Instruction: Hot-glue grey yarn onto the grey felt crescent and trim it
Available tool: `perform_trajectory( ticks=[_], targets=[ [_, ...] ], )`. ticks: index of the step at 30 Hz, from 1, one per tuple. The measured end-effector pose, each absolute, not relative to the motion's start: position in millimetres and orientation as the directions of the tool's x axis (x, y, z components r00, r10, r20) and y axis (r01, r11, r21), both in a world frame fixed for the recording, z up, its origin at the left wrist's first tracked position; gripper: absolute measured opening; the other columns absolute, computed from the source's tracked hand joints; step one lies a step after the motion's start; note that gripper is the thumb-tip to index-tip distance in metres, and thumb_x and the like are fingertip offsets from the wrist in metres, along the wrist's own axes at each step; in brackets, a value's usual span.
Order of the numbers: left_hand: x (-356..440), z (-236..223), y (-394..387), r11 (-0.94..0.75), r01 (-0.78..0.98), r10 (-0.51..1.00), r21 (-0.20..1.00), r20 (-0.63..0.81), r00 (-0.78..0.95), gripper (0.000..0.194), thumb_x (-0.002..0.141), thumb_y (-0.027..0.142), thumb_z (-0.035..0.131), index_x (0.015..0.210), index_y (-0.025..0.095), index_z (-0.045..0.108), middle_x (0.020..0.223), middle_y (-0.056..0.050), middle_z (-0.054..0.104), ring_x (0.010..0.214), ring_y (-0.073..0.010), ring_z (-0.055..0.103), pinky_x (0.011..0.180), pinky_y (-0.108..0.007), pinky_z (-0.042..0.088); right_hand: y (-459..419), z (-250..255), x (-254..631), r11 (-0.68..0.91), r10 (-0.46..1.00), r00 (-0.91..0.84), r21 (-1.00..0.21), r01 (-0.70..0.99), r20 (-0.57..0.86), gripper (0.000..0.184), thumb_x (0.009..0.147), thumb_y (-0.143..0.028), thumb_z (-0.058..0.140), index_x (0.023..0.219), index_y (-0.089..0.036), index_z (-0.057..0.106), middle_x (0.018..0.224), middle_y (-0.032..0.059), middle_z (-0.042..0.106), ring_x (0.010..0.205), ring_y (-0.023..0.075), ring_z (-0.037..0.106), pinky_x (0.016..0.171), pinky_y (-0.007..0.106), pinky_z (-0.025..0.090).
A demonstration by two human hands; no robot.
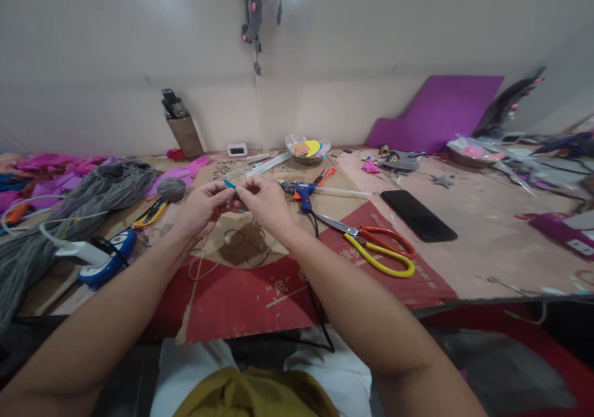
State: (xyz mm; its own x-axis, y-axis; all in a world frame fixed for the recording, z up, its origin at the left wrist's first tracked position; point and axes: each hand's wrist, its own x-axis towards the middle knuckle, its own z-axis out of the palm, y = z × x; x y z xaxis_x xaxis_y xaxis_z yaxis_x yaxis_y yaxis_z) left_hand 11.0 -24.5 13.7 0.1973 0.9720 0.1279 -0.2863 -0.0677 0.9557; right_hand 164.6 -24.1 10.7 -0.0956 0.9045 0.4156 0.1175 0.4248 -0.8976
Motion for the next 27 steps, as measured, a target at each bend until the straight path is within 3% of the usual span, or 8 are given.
perform_trajectory(
  ticks=[4,9,11,14,18,22,27],
  targets=[
    [10,13,-23,-0.051,-0.291,0.981,0.955,0.102,0.166,0.025,0.063,0.028,0.085,0.073,0.013,0.068,0.063,-0.001,0.067,0.055,-0.0099,0.064,0.057,-0.021,0.053,-22,8,163,0.453,0.892,-0.089,-0.881,0.139,0.444,0.014,0.082,-0.03,0.06,0.074,-0.019,0.062,0.071,-0.0005,0.063,0.067,0.0134,0.054,0.068,0.028,0.043],
    [11,11,-22,-0.072,-0.272,0.987,0.96,0.107,0.119,0.027,0.061,0.03,0.085,0.075,0.013,0.069,0.065,-0.002,0.069,0.057,-0.0118,0.066,0.059,-0.023,0.056,-24,7,165,0.581,0.8,-0.005,-0.773,0.253,0.6,0.012,0.085,-0.028,0.062,0.095,-0.02,0.062,0.094,0.004,0.065,0.082,0.0163,0.055,0.078,0.032,0.044],
    [11,10,-23,-0.099,-0.226,0.987,0.969,0.125,0.104,0.029,0.061,0.031,0.085,0.077,0.012,0.071,0.068,-0.003,0.071,0.059,-0.0121,0.067,0.061,-0.024,0.057,-28,9,167,0.64,0.726,-0.019,-0.666,0.383,0.687,0.01,0.088,-0.027,0.062,0.095,-0.021,0.063,0.097,0.0052,0.066,0.088,0.0188,0.056,0.083,0.035,0.041],
    [12,12,-28,-0.151,-0.098,0.985,0.984,0.158,0.067,0.029,0.064,0.034,0.082,0.081,0.012,0.072,0.07,-0.003,0.072,0.058,-0.0126,0.067,0.061,-0.025,0.058,-33,11,170,0.681,0.591,-0.133,-0.405,0.61,0.795,0.008,0.092,-0.027,0.06,0.091,-0.023,0.067,0.095,0.0052,0.067,0.095,0.023,0.054,0.087,0.04,0.034],
    [15,17,-36,-0.216,0.169,0.975,0.962,0.223,-0.024,0.025,0.072,0.036,0.075,0.082,0.013,0.073,0.062,-0.002,0.069,0.051,-0.0121,0.064,0.05,-0.021,0.052,-34,11,171,0.664,0.472,-0.277,-0.13,0.736,0.837,0.011,0.094,-0.023,0.058,0.089,-0.023,0.068,0.093,0.005,0.068,0.094,0.0244,0.049,0.082,0.04,0.03],
    [19,21,-43,-0.28,0.348,0.947,0.895,0.316,-0.051,0.017,0.077,0.03,0.07,0.08,0.014,0.073,0.056,-0.001,0.067,0.048,-0.0108,0.062,0.047,-0.019,0.048,-34,9,170,0.626,0.486,-0.299,-0.089,0.775,0.821,0.012,0.094,-0.021,0.056,0.087,-0.022,0.067,0.092,0.0051,0.068,0.092,0.0247,0.048,0.079,0.041,0.027],
    [18,19,-44,-0.394,0.473,0.888,0.788,0.458,-0.023,0.012,0.08,0.022,0.065,0.082,0.017,0.075,0.067,-0.001,0.072,0.053,-0.0105,0.065,0.052,-0.019,0.049,-36,8,166,0.574,0.507,-0.249,-0.108,0.812,0.825,0.012,0.093,-0.024,0.057,0.084,-0.021,0.065,0.091,0.0049,0.068,0.093,0.0248,0.049,0.08,0.041,0.025]
  ],
)
